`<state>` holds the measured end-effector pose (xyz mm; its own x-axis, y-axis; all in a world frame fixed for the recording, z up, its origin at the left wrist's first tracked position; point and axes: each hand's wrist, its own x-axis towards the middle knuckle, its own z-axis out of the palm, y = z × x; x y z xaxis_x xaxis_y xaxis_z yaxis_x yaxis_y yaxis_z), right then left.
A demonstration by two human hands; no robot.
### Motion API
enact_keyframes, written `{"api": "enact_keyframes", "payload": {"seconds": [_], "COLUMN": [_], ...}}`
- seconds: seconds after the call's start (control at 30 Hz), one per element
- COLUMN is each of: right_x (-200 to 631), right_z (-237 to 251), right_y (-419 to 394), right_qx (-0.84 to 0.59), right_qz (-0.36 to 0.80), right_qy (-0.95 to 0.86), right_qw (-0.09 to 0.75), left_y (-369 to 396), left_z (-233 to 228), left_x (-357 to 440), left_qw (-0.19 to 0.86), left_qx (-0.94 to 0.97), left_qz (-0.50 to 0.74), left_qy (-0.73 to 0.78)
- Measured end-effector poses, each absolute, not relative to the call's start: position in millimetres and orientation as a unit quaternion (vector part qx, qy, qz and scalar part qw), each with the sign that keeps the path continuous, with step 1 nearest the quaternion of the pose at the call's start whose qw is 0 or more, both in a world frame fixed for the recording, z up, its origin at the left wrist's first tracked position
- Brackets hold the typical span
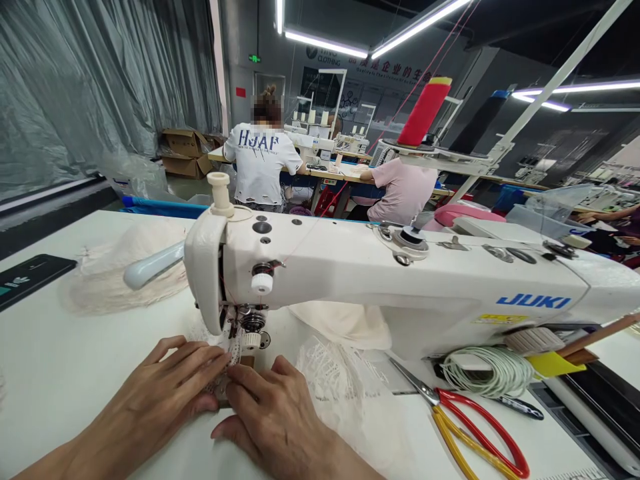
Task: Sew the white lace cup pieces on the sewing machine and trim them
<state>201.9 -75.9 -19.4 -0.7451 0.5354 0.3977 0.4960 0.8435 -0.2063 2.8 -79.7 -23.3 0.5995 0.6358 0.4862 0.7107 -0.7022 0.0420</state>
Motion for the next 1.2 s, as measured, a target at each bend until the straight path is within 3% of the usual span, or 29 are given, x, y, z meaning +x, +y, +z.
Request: {"api": "enact_keyframes", "payload": {"seconds": [0.47,1.2], "right_x": [198,199], "right_z": [-24,-20], "right_y": [-65,-67], "right_qx": [-0.304,-0.327], "right_qz": [0.021,0.030], "right_qy": [-0.920,-0.918], "right_qw": [0.247,0.223], "left_y": [-69,-74], "left_z": [-27,-35], "left_x": [1,6], "left_qw": [0.026,0.101], "left_qx": [-0.881,-0.870], "left_qz": [-0.233,-0.258], "left_qy": [-0.410,-0.409]}}
